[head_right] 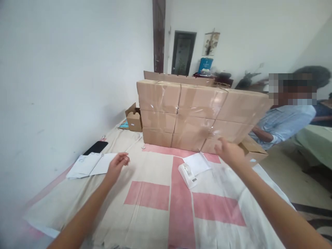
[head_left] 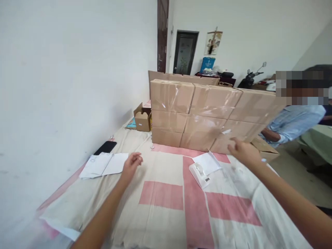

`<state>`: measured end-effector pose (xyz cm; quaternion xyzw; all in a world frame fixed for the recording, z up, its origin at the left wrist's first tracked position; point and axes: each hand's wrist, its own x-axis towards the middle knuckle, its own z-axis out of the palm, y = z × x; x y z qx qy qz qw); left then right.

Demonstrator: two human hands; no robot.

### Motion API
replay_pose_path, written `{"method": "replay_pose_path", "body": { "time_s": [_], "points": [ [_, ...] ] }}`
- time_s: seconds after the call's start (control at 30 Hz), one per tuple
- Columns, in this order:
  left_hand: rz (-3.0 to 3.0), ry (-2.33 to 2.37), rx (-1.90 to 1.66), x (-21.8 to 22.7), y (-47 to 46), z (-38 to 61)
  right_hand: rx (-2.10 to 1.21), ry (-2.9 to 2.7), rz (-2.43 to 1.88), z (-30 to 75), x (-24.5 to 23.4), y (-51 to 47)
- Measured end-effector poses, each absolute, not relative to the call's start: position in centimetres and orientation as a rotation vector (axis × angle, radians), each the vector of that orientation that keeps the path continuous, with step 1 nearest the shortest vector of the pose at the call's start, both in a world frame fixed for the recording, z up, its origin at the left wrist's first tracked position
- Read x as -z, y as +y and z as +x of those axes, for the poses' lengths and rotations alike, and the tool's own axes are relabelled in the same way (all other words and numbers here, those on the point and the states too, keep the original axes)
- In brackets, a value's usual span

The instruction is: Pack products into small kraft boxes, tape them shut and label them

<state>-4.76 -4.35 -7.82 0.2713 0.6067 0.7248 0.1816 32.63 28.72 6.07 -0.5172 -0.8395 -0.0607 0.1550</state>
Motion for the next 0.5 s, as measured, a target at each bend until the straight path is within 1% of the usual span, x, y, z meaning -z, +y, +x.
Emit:
{"method": "replay_pose_path", "body": {
  "time_s": [0.07,0.17,0.27,0.37,0.43,0.5],
  "points": [
    [0.608,1.756,-2.112,7.3,-4.2,-10.3,0.160,-2.620,-1.190,26.5,-5.6,24.9],
    [0.303,1.794,-2.079,7.1,-2.3,-18.0,0.014,-2.795,-0.669,15.7,-4.7,19.4],
    [0.043,1.733,-2.026,7.5,0.6,-24.1,-0.125,-2.827,-0.397,4.1,-4.0,15.5],
    [-0.103,1.654,-2.066,8.2,3.9,-28.8,-0.229,-2.774,-0.351,-7.5,-3.3,14.2],
    [-0.125,1.605,-2.106,8.6,6.0,-31.2,-0.295,-2.734,-0.417,-14.4,-2.5,14.7],
    [-0.102,1.570,-2.147,8.8,8.1,-33.1,-0.473,-2.700,-0.572,-20.1,-1.7,16.0]
  ]
}}
